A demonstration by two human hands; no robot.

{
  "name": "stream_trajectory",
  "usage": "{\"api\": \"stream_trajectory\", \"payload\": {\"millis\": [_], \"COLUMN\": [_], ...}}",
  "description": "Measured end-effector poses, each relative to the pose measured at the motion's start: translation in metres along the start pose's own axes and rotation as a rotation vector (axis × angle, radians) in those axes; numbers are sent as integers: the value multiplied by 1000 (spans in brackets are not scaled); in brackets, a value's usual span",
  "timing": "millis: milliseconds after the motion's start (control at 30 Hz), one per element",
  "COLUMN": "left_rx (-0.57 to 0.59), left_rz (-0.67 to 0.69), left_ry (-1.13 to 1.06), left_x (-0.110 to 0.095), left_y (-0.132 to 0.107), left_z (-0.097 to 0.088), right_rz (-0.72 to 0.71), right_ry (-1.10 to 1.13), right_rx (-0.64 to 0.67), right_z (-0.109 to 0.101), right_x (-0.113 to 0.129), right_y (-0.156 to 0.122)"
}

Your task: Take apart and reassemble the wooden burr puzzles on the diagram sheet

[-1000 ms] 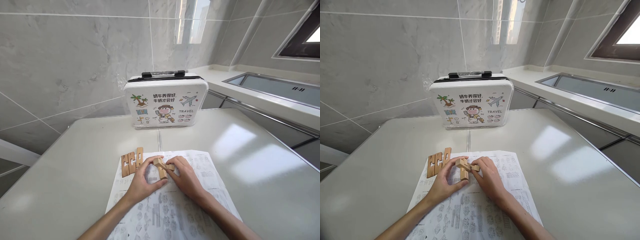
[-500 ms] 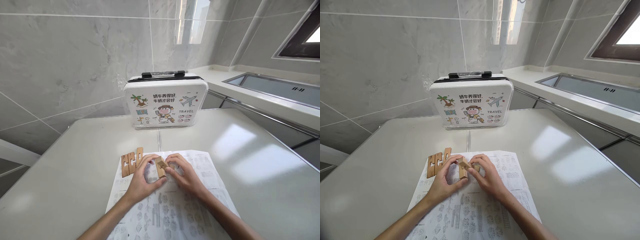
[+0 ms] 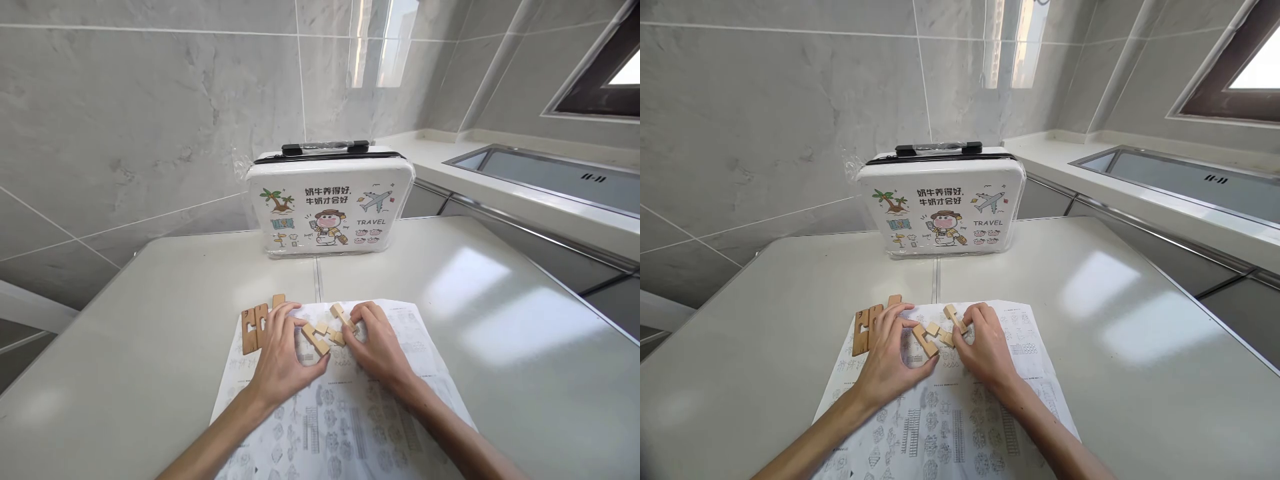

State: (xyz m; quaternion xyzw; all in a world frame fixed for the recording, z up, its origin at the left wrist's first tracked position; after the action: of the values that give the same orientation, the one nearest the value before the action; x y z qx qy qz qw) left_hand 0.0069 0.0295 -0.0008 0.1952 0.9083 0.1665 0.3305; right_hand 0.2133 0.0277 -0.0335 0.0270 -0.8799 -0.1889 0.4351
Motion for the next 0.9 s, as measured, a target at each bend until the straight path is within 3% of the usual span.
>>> {"api": "stream_trajectory", "payload": {"millis": [500,733,900], "left_rx": [148,265,74], "left_rz": [104,151,8], "left_ry": [17,48,8], "left_x": [3,14,37], "left_y": [3,9,-6], "left_z": [-2,-37,-72], "right_rz": [-179,-290,-388], "right_ry": [-44,29,75], "right_rx": [67,160,246], "right_z": [6,12,13], "right_x": [22,36,47], "right_y": [-8,-15,-21]}}
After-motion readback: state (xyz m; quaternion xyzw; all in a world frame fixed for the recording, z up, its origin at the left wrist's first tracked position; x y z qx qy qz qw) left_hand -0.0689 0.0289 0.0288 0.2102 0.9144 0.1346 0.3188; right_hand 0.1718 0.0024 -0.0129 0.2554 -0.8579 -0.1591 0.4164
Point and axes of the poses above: each hand's wrist, its own y-axis towards the middle knuckle, its own z-axis out of the palm, x = y × z, the point moved 4 cm from there along y, towards the middle knuckle, and after that the axes turned 6 degrees about -x, right-handed, at the moved point
